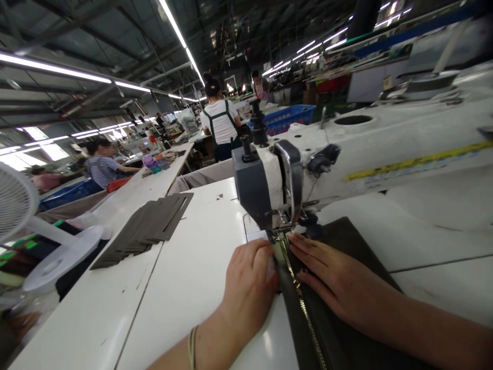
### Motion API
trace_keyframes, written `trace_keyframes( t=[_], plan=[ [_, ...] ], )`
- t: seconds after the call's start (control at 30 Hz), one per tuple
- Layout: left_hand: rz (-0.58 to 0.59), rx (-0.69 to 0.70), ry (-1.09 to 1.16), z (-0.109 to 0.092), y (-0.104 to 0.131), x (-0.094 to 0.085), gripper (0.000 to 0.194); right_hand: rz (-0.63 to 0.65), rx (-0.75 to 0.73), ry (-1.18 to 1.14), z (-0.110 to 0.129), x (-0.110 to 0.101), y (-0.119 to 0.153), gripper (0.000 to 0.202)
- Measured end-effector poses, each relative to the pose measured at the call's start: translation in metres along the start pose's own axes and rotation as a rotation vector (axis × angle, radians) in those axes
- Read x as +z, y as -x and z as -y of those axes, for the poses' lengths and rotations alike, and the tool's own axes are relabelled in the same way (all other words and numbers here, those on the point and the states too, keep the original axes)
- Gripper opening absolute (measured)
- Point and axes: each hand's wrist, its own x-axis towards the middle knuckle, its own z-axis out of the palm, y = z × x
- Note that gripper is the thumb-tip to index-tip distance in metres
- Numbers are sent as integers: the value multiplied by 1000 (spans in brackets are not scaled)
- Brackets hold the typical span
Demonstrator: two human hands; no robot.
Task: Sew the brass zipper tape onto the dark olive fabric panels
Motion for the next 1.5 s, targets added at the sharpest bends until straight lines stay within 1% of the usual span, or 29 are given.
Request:
trace_keyframes(
  t=[0.07, 0.13, 0.33, 0.5, 0.7, 0.87, 0.97, 1.1, 1.2, 1.3, 1.4, 1.5],
  plan=[
    [-10, 21, -23, 1, -1, 0, 20, 3, -9, -10, -2, -3, 0, 41],
    [6, 69, -41, 2, -2, 1, 17, 7, -12, -15, -2, -5, -1, 41],
    [35, 252, -46, 4, -6, 5, 19, 42, -54, -4, -3, -8, -5, 43],
    [105, 320, -86, 3, -12, 0, 23, 54, -75, 1, -5, -11, -8, 38],
    [141, 302, -88, 3, -12, -2, 22, 65, -59, -23, -6, -15, -9, 37],
    [166, 276, -93, 2, -12, -1, 21, 63, -94, -40, -8, -16, -9, 37],
    [190, 260, -94, 1, -11, -1, 19, 49, -119, -46, -11, -13, -7, 38],
    [264, 217, -115, 1, -11, 0, 13, 39, -138, -46, -18, -6, -3, 38],
    [289, 197, -144, 2, -12, 1, 10, 28, -152, -52, -24, -1, -5, 38],
    [304, 181, -166, 3, -13, 3, 11, 26, -161, -58, -27, -4, -9, 38],
    [318, 150, -182, 4, -14, 4, 14, -19, -157, -45, -17, -15, -6, 35],
    [283, 155, -165, 6, -12, 5, 18, -44, -156, 2, 8, -27, 10, 34]
  ],
)
